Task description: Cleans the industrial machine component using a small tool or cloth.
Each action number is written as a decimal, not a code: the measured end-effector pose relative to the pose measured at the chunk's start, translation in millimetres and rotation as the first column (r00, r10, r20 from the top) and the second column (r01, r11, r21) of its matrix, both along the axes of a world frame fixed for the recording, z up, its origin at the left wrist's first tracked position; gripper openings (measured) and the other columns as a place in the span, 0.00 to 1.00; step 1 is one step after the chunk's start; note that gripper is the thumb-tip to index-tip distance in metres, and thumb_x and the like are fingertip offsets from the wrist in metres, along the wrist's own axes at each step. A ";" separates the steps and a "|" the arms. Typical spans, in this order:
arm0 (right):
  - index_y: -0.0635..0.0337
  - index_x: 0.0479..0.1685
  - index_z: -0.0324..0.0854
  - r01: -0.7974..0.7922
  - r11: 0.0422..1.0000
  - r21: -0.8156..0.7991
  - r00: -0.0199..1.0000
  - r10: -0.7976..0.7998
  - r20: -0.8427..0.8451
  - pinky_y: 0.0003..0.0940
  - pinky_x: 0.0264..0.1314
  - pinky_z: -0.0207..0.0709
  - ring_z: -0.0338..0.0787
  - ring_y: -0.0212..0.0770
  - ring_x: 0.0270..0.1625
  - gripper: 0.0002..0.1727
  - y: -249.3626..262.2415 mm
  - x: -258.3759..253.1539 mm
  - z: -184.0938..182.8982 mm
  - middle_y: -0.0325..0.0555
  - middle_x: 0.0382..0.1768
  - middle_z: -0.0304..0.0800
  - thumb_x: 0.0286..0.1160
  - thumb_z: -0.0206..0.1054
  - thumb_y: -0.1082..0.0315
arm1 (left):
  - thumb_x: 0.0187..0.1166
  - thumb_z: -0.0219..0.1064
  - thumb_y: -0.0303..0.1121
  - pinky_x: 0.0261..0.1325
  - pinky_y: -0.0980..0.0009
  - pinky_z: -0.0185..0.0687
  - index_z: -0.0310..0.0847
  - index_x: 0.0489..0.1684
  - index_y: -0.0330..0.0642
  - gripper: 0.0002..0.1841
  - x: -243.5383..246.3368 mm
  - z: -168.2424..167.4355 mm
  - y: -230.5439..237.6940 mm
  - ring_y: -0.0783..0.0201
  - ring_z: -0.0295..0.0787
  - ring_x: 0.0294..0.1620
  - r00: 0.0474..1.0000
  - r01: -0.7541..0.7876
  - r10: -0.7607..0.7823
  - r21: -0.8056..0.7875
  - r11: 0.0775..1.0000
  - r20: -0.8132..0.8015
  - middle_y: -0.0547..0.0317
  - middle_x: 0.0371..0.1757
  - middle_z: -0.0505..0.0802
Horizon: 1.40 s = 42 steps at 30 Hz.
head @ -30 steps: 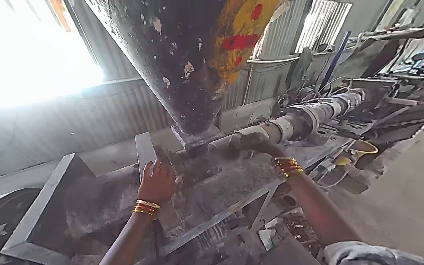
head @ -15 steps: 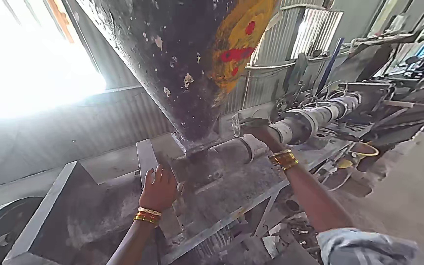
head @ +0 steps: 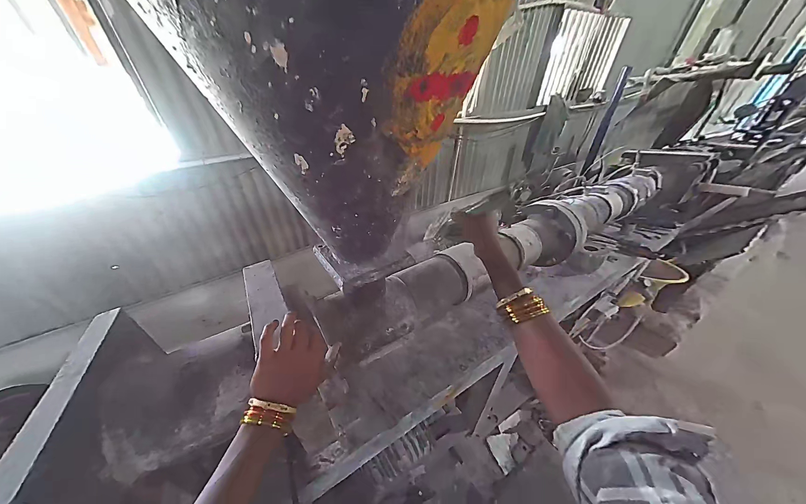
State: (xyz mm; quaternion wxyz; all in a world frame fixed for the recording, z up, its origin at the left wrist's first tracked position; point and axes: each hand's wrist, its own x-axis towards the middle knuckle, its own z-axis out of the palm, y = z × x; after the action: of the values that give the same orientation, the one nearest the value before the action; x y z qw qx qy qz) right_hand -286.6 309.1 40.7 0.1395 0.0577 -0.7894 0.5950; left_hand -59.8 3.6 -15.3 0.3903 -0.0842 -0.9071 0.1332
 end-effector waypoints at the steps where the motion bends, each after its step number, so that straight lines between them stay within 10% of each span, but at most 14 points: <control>1: 0.67 0.72 0.72 0.047 0.997 0.058 0.999 -0.046 -0.025 0.49 0.59 0.84 0.91 0.52 0.54 0.26 1.4 -7.1 11.0 0.61 0.58 0.87 0.79 0.72 0.65 | 0.80 0.59 0.49 0.67 0.31 0.73 0.90 0.42 0.25 0.28 -0.7 0.0 -0.3 0.29 0.89 0.63 1.000 0.001 -0.001 0.009 1.000 -0.005 0.29 0.50 0.94; 5: 0.76 0.52 0.83 0.123 0.869 0.479 0.980 -0.182 0.080 0.70 0.60 0.74 0.88 0.69 0.56 0.25 8.2 -19.8 32.6 0.74 0.50 0.88 0.76 0.74 0.57 | 0.82 0.57 0.51 0.66 0.33 0.75 0.90 0.40 0.26 0.30 -4.7 -4.5 -3.4 0.30 0.90 0.62 0.999 -0.005 0.005 -0.012 1.000 -0.051 0.30 0.48 0.94; 11: 0.58 0.76 0.71 -0.163 0.957 -0.239 0.984 0.139 -0.115 0.35 0.48 0.88 0.91 0.36 0.44 0.24 -3.2 -21.2 -39.5 0.49 0.54 0.88 0.87 0.62 0.57 | 0.81 0.58 0.50 0.65 0.32 0.75 0.90 0.40 0.25 0.29 -2.8 -1.4 -1.4 0.29 0.90 0.61 0.999 -0.001 0.001 0.004 1.000 -0.035 0.29 0.48 0.94; 16: 0.78 0.54 0.79 0.085 0.949 0.304 0.986 -0.036 -0.163 0.69 0.50 0.79 0.89 0.71 0.49 0.21 -11.8 -7.6 -21.7 0.74 0.46 0.87 0.74 0.75 0.66 | 0.81 0.59 0.48 0.64 0.33 0.77 0.91 0.38 0.27 0.27 -4.5 -4.8 -4.0 0.31 0.91 0.60 0.998 -0.005 0.003 -0.032 0.999 -0.065 0.32 0.47 0.95; 19: 0.61 0.68 0.79 -0.285 0.954 0.092 0.957 0.288 -0.024 0.41 0.52 0.89 0.94 0.43 0.47 0.22 -17.7 -14.5 -44.2 0.52 0.52 0.92 0.82 0.67 0.57 | 0.81 0.59 0.49 0.63 0.33 0.77 0.90 0.38 0.27 0.27 -4.2 -4.3 -1.6 0.31 0.91 0.60 0.998 -0.011 0.009 -0.033 0.999 -0.064 0.32 0.46 0.95; 22: 0.63 0.71 0.77 -0.405 0.910 -0.092 0.912 0.409 0.022 0.39 0.52 0.89 0.93 0.42 0.47 0.22 -33.7 -27.0 -41.9 0.55 0.55 0.90 0.84 0.66 0.60 | 0.81 0.59 0.50 0.66 0.32 0.75 0.91 0.40 0.27 0.28 -2.6 0.2 0.0 0.30 0.90 0.63 0.999 -0.027 0.027 -0.006 1.000 -0.023 0.31 0.49 0.95; 27: 0.80 0.57 0.79 0.014 0.928 0.372 0.990 0.041 -0.139 0.69 0.56 0.76 0.87 0.74 0.54 0.21 -33.3 -4.8 -32.8 0.78 0.51 0.86 0.76 0.74 0.68 | 0.81 0.58 0.50 0.64 0.34 0.77 0.91 0.39 0.27 0.29 -3.5 -1.7 -1.6 0.31 0.91 0.61 0.998 -0.009 0.008 -0.027 1.000 -0.056 0.31 0.48 0.95; 32: 0.64 0.67 0.78 -0.280 0.942 0.185 0.960 0.273 0.062 0.40 0.53 0.82 0.86 0.40 0.49 0.20 -22.9 -12.8 -39.8 0.54 0.54 0.87 0.83 0.69 0.62 | 0.81 0.57 0.52 0.61 0.37 0.79 0.91 0.35 0.30 0.29 -7.3 -6.6 -5.7 0.34 0.92 0.58 0.991 -0.019 0.006 -0.099 0.995 -0.132 0.35 0.43 0.96; 37: 0.72 0.62 0.80 0.025 0.968 0.249 0.963 0.043 -0.265 0.63 0.60 0.79 0.88 0.63 0.55 0.20 -5.1 -3.8 -27.3 0.69 0.53 0.88 0.79 0.71 0.66 | 0.80 0.59 0.51 0.63 0.36 0.77 0.91 0.38 0.28 0.28 -3.9 -2.8 -3.6 0.32 0.91 0.60 0.997 -0.017 0.011 -0.070 0.997 -0.081 0.32 0.46 0.95; 42: 0.80 0.50 0.82 0.275 0.766 0.581 0.944 -0.328 -0.013 0.76 0.59 0.71 0.85 0.76 0.59 0.26 35.8 15.1 51.8 0.80 0.52 0.85 0.75 0.75 0.58 | 0.80 0.61 0.49 0.64 0.35 0.77 0.91 0.40 0.27 0.27 -3.0 -2.2 -2.8 0.32 0.91 0.61 0.999 -0.024 0.022 -0.057 0.998 -0.037 0.32 0.47 0.95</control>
State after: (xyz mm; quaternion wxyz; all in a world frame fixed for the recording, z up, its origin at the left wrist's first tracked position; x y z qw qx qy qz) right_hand -271.5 344.9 92.5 0.1739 -0.0571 -0.9362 0.3002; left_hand -62.8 0.8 -17.5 0.4027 -0.0826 -0.8965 0.1650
